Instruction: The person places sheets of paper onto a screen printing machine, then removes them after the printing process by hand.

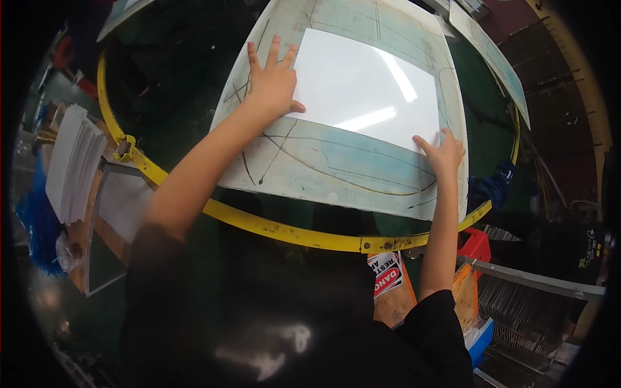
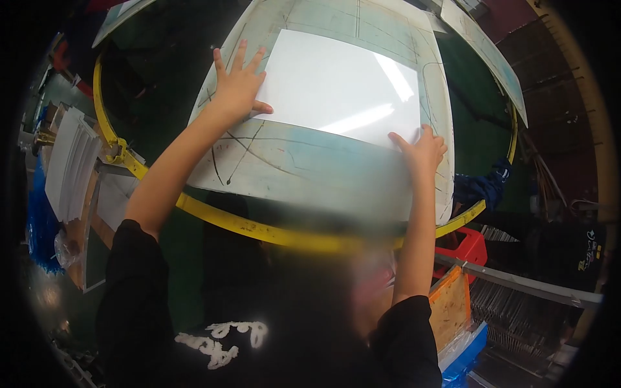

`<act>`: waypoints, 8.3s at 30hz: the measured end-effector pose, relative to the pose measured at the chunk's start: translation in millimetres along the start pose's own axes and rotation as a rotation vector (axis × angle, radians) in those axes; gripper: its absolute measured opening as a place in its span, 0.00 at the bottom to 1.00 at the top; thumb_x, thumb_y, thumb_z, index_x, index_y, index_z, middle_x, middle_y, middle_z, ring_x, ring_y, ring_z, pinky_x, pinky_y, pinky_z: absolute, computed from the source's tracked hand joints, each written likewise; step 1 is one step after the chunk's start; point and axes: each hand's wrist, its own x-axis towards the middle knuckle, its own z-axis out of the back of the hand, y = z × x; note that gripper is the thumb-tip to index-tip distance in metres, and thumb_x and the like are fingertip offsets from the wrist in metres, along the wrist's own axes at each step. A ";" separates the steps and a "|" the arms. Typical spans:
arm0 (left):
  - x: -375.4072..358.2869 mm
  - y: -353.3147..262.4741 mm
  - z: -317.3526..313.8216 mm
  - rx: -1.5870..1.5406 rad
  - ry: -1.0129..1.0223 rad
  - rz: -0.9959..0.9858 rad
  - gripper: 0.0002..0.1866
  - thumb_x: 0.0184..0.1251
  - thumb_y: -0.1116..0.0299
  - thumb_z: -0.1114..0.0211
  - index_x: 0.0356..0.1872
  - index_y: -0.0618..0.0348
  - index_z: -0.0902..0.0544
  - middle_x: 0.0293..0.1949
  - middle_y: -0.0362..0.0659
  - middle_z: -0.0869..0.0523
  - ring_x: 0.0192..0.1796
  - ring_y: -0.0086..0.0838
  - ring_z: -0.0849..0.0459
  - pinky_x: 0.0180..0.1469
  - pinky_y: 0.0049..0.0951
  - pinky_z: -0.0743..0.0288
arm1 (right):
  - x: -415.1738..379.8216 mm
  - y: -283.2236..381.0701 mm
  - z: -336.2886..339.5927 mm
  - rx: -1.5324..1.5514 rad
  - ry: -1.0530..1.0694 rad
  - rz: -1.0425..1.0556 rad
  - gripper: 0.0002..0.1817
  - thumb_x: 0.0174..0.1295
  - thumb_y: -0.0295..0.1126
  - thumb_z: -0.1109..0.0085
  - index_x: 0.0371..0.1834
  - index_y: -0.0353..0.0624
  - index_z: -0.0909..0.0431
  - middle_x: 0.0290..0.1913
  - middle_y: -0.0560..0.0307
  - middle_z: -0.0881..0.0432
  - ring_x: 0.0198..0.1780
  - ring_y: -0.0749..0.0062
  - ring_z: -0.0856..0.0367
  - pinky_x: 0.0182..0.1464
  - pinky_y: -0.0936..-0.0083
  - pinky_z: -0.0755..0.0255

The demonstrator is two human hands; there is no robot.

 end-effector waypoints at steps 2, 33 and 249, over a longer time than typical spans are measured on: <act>-2.1 -10.1 18.6 0.108 0.105 0.011 0.30 0.41 0.41 0.30 0.42 0.52 0.15 0.72 0.42 0.44 0.75 0.44 0.64 0.63 0.71 0.80 | -5.6 0.9 -1.5 -0.127 -0.194 0.118 0.39 0.40 0.59 0.32 0.51 0.42 0.22 0.40 0.43 0.21 0.46 0.54 0.23 0.60 0.54 0.41; -113.5 -69.5 23.1 -0.625 -0.433 -0.132 0.25 0.58 0.69 0.37 0.59 0.50 0.26 0.62 0.47 0.30 0.69 0.45 0.41 0.64 0.71 0.60 | -231.5 -124.5 80.6 0.186 -0.046 0.231 0.27 0.61 0.30 0.45 0.64 0.37 0.37 0.64 0.44 0.33 0.67 0.50 0.38 0.71 0.58 0.54; -269.0 -238.6 37.7 -1.274 0.418 -0.899 0.31 0.59 0.56 0.34 0.62 0.55 0.32 0.49 0.44 0.20 0.54 0.35 0.24 0.62 0.47 0.39 | -314.3 -159.5 260.2 0.205 -0.429 -0.307 0.20 0.67 0.36 0.51 0.18 0.35 0.28 0.13 0.52 0.36 0.18 0.68 0.42 0.27 0.69 0.46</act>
